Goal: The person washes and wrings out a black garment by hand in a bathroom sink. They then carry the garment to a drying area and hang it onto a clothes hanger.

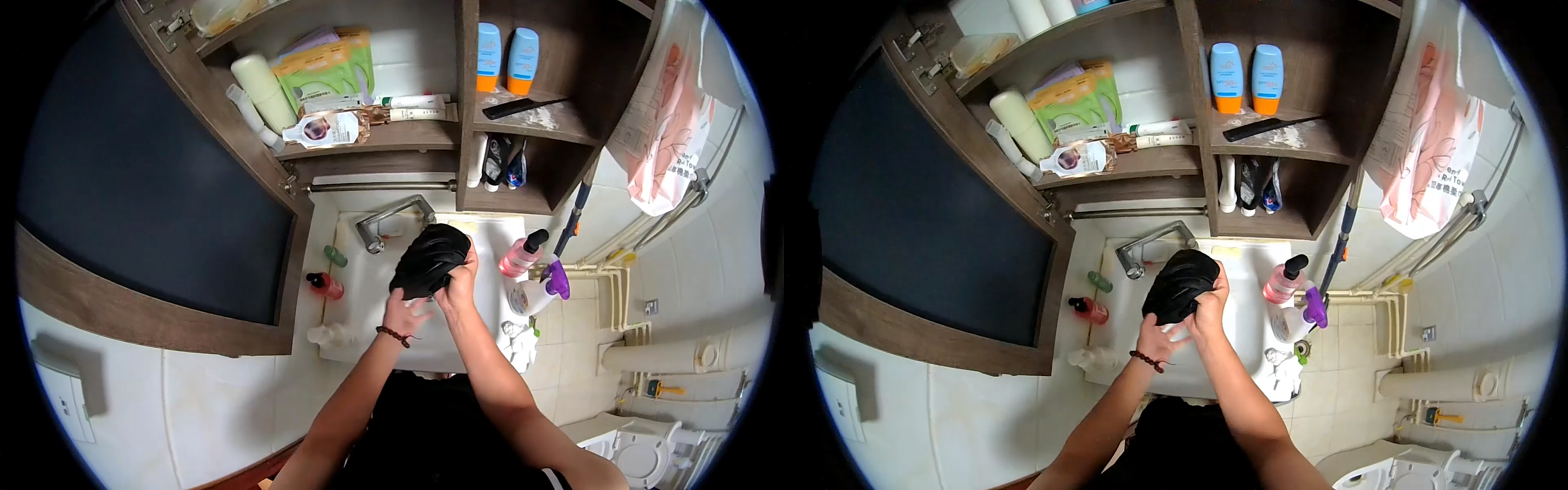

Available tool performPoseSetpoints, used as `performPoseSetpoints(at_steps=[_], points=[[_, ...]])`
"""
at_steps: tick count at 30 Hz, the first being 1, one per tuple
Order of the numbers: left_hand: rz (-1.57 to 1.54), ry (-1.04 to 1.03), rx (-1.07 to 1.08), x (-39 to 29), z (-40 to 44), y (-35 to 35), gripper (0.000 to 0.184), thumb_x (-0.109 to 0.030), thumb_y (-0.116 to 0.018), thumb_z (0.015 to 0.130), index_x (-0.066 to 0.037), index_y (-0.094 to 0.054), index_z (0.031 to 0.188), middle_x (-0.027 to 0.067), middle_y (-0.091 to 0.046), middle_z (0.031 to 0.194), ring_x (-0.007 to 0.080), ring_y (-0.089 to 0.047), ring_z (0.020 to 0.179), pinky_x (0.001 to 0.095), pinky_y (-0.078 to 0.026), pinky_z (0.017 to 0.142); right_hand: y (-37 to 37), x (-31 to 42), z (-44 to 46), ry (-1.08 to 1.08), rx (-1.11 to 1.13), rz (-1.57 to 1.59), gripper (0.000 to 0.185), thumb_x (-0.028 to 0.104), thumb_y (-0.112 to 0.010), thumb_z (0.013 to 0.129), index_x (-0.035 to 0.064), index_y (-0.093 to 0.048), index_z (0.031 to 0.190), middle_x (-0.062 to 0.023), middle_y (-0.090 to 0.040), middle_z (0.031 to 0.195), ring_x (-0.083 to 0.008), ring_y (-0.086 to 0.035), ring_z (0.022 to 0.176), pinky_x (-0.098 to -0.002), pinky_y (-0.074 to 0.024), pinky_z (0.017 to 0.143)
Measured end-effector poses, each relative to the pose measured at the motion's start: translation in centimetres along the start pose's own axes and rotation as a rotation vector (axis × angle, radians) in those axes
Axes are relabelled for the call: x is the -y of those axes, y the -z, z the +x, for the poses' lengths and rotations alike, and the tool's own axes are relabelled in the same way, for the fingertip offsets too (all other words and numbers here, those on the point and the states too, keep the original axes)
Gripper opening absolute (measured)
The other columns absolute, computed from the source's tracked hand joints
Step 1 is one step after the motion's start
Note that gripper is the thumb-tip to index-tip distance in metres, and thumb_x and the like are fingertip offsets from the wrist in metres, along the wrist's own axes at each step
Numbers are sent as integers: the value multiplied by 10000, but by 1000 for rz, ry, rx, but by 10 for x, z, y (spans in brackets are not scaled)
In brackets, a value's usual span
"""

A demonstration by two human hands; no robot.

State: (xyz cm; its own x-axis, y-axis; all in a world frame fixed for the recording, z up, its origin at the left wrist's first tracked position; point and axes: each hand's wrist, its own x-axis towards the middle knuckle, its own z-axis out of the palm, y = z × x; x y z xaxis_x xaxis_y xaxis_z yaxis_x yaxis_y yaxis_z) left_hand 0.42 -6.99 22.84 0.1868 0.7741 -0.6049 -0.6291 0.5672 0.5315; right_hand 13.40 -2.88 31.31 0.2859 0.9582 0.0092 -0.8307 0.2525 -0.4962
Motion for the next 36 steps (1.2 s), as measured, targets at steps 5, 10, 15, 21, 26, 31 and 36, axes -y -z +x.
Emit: performPoseSetpoints(at_steps=[5,10,15,21,26,31,36], points=[[-254,45,437,-6,-6,-42,491,-524,-470,982,-207,-591,1338,17,-579,1374,259,-550,1227,557,-420,1028,-2,-2,-13,-169,-48,216,499,-181,-464,685,-57,-608,1146,-154,-695,1032,-276,-697,917,-390,-606,857],[-454,-195,454,-8,1,-48,523,-417,-435,986,-71,-581,1351,88,-614,1353,283,-578,1237,438,-441,1077,31,-10,-15,-290,-60,405,529,-147,-498,702,-69,-597,1216,-173,-693,1096,-300,-697,977,-399,-596,899],[-497,-164,373,-19,-2,-42,495,-304,-401,947,-56,-602,1324,123,-615,1358,305,-583,1248,459,-474,1043,56,-1,-28,-347,-112,403,487,-105,-520,763,-61,-582,1244,-175,-679,1158,-299,-686,1017,-414,-580,929],[-473,-220,61,-30,15,-41,460,-258,-464,894,-57,-616,1279,122,-647,1282,322,-616,1183,467,-498,1017,99,-1,-30,-216,51,-40,502,21,-545,824,8,-557,1325,-144,-645,1256,-270,-645,1116,-424,-503,1013],[-71,-539,250,-54,31,-33,432,-173,-529,883,-34,-582,1289,102,-655,1232,270,-642,1133,410,-512,1002,115,35,-30,-699,36,64,604,367,-537,932,74,-467,1455,-161,-555,1404,-342,-571,1250,-628,-379,1085],[1127,-738,739,-94,-6,-83,364,-117,-733,732,0,-598,1049,74,-660,933,156,-638,860,307,-511,814,104,31,-12,-1070,210,31,871,760,-345,953,76,-418,1487,-186,-605,1352,-385,-608,1221,-661,-442,1026],[1612,-536,1110,-80,-23,-116,408,-20,-704,649,-57,-664,1054,128,-701,990,324,-681,925,387,-535,815,135,6,33,-1237,140,-560,1048,891,-423,827,-1,-554,1361,-121,-664,1229,-234,-672,1057,-369,-555,901]])
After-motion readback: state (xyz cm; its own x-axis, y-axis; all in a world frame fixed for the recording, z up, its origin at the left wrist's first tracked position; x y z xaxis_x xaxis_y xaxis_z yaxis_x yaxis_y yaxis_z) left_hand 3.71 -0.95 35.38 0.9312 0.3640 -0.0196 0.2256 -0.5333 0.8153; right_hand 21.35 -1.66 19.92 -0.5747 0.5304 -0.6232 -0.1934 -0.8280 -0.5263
